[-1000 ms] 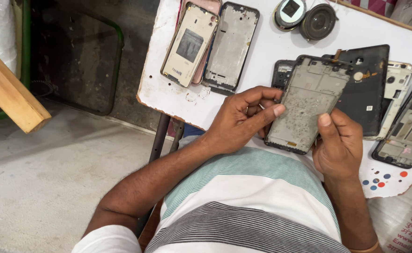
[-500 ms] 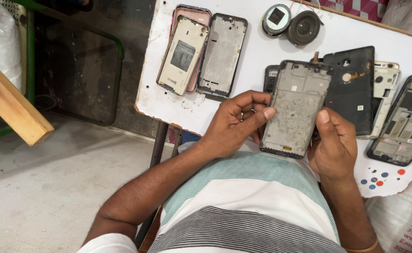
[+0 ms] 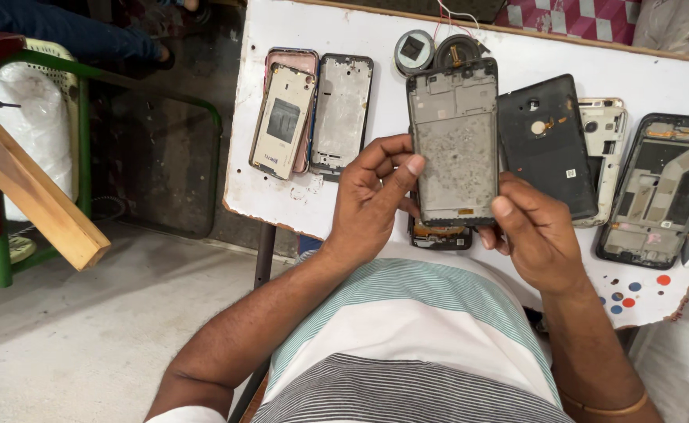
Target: The person uses a screwdriver to remove screws and pry open the back covers of several smartphones. They separate the back covers from the main bodies and place the components on the table.
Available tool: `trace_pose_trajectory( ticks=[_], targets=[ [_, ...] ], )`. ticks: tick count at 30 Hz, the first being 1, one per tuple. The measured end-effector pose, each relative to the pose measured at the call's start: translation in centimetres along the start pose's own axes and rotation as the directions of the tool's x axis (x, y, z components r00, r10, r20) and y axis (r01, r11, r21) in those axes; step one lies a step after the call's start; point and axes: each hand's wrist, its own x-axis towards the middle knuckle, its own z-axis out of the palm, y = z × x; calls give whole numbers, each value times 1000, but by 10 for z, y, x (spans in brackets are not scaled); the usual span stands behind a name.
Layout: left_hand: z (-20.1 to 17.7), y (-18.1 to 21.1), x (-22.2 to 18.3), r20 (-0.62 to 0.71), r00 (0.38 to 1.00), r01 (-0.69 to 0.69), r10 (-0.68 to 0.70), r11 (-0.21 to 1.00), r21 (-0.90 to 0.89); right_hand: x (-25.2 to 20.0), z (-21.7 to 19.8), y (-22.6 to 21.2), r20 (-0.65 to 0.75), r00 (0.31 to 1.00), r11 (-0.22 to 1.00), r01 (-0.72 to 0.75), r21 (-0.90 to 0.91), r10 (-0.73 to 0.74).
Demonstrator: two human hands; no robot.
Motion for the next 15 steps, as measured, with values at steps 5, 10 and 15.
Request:
trace_pose_trajectory(
  ticks=[5, 10, 15],
  targets=[
    [2, 0, 0, -10, 999, -46, 47, 999, 10, 8, -9, -11, 82, 996, 990, 52, -133, -42],
    [2, 1, -3, -17, 998, -61, 61, 998, -12, 11, -3, -8, 69, 997, 999, 34, -32, -32],
    [-3, -1, -5, -1, 991, -133, 134, 989, 71, 3, 14, 9, 26, 1000, 998, 8, 68, -10]
  ],
)
